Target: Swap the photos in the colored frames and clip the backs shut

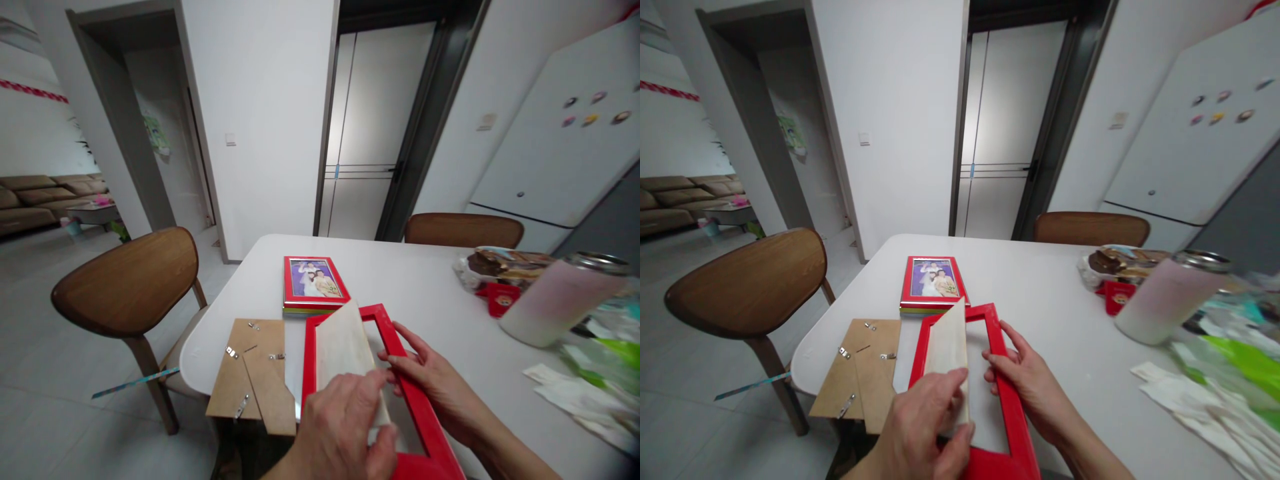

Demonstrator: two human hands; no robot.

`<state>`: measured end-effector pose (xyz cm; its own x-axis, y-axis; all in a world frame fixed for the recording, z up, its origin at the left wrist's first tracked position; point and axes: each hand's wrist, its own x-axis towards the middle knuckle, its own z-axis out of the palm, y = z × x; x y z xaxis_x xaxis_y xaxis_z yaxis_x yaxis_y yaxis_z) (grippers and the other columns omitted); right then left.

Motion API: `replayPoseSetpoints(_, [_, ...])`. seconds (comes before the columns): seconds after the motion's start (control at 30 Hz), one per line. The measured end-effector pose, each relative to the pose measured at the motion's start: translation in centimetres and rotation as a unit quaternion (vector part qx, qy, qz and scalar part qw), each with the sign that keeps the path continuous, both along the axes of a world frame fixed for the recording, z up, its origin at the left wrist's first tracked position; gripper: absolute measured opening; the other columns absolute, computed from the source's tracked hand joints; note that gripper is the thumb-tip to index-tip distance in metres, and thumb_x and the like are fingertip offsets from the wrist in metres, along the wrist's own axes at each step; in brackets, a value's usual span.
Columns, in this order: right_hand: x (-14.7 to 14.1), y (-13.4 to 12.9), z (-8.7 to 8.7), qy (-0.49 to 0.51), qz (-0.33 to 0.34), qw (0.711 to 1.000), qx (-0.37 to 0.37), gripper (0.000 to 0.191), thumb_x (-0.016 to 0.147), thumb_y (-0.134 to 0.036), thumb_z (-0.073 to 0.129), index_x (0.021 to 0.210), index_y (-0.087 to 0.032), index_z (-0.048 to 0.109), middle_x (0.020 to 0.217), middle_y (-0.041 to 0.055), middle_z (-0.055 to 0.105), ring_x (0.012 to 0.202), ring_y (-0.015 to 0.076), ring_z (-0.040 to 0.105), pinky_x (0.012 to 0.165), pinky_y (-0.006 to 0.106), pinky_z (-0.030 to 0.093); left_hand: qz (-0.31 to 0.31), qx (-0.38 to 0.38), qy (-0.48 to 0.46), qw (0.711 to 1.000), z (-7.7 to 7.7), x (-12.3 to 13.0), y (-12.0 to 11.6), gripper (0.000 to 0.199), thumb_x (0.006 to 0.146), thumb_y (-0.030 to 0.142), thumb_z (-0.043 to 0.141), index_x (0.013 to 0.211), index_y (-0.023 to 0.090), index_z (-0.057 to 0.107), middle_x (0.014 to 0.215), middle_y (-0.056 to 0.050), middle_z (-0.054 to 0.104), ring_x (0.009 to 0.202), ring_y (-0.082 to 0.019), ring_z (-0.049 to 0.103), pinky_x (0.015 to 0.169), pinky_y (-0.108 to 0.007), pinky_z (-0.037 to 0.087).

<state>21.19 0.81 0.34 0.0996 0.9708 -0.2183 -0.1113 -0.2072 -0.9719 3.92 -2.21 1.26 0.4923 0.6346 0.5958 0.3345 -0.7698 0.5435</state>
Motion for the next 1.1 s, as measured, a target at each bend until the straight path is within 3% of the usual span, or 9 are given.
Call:
replayPoseSetpoints(0.13, [1.2,1.0,-1.7,-0.144,0.000,0.990,0.002,0.068,0.068,-0.033,0.054,0.127,-0.017,0.025,0.051,-0.0052,0.054,0.044,0.0111,0.050,0.042,0.021,0.037,0.118,-0.022,-0.038,0.992,0.1,-4.0,-0.3,0.040,0.074,0.013,0.042,0.114,0.016,0.038,0.080,-0.006,0.058,0.067,-0.015,0.055,0.062,-0.025,0.046])
replayPoseSetpoints(0.27, [1.9,1.7,-3.1,-0.267,0.001,0.964,0.017,0.059,0.069,-0.033,0.047,0.122,-0.011,0.034,0.058,-0.0016,0.058,0.052,0.0136,0.054,0.049,0.023,0.040,0.232,-0.154,-0.080,0.957,-1.4,-7.9,-0.2,0.028,0.073,0.020,0.046,0.101,0.018,0.049,0.076,-0.002,0.059,0.063,-0.015,0.055,0.057,-0.022,0.045])
replayPoseSetpoints(0.37, [2.2,2.1,-4.0,-0.395,0.000,0.918,0.026,0.053,0.069,-0.034,0.042,0.116,-0.009,0.043,0.066,0.0031,0.062,0.060,0.0177,0.058,0.055,0.026,0.042,0.254,-0.268,-0.106,0.923,-3.2,-9.7,0.1,0.025,0.071,0.026,0.048,0.093,0.017,0.053,0.069,-0.001,0.058,0.058,-0.015,0.054,0.051,-0.021,0.043])
replayPoseSetpoints(0.43, [2.3,2.3,-4.5,-0.476,-0.005,0.879,0.021,0.051,0.069,-0.034,0.040,0.112,-0.009,0.048,0.071,0.0058,0.064,0.065,0.0200,0.059,0.059,0.028,0.042,0.249,-0.305,-0.112,0.913,-4.3,-10.4,0.2,0.024,0.069,0.026,0.049,0.090,0.016,0.054,0.065,0.000,0.057,0.055,-0.014,0.053,0.048,-0.021,0.042])
replayPoseSetpoints(0.57, [2.3,2.5,-4.8,-0.573,-0.004,0.819,0.020,0.049,0.071,-0.033,0.037,0.111,-0.010,0.050,0.079,0.0080,0.065,0.071,0.0217,0.060,0.064,0.028,0.042,0.255,-0.297,-0.079,0.917,-5.5,-10.8,0.2,0.023,0.070,0.024,0.048,0.091,0.016,0.054,0.060,0.002,0.054,0.052,-0.013,0.052,0.048,-0.020,0.040])
replayPoseSetpoints(0.8, [2.1,2.4,-5.1,-0.626,0.002,0.778,0.039,0.045,0.073,-0.030,0.036,0.110,-0.008,0.051,0.091,0.0113,0.062,0.079,0.0215,0.058,0.072,0.029,0.041,0.284,-0.227,0.023,0.931,-5.9,-11.5,0.3,0.026,0.071,0.025,0.049,0.096,0.018,0.053,0.063,0.000,0.058,0.054,-0.016,0.056,0.053,-0.023,0.043])
replayPoseSetpoints(0.9, [2.3,2.4,-5.2,-0.638,0.004,0.768,0.048,0.043,0.072,-0.030,0.038,0.107,-0.010,0.052,0.087,0.0112,0.062,0.076,0.0213,0.058,0.072,0.030,0.042,0.271,-0.178,0.064,0.944,-5.6,-11.0,0.2,0.025,0.073,0.023,0.046,0.097,0.019,0.053,0.074,-0.004,0.061,0.066,-0.018,0.058,0.061,-0.026,0.046])
replayPoseSetpoints(1.0, [1.7,2.3,-4.9,-0.622,-0.014,0.777,0.091,0.043,0.072,-0.032,0.039,0.106,-0.009,0.052,0.091,0.0125,0.059,0.078,0.0218,0.056,0.072,0.032,0.041,0.208,-0.106,0.111,0.966,-5.2,-9.7,0.2,0.036,0.070,0.017,0.046,0.106,0.017,0.050,0.103,-0.011,0.057,0.096,-0.024,0.052,0.082,-0.034,0.042])
replayPoseSetpoints(1.1, [-0.6,2.0,-4.4,-0.526,-0.012,0.838,0.146,0.042,0.072,-0.032,0.040,0.106,-0.011,0.051,0.096,0.0112,0.057,0.077,0.0191,0.055,0.072,0.032,0.042,0.114,-0.090,0.169,0.975,-5.4,-8.2,0.4,0.063,0.058,0.011,0.049,0.120,0.016,0.040,0.129,-0.013,0.036,0.118,-0.029,0.032,0.096,-0.044,0.028])
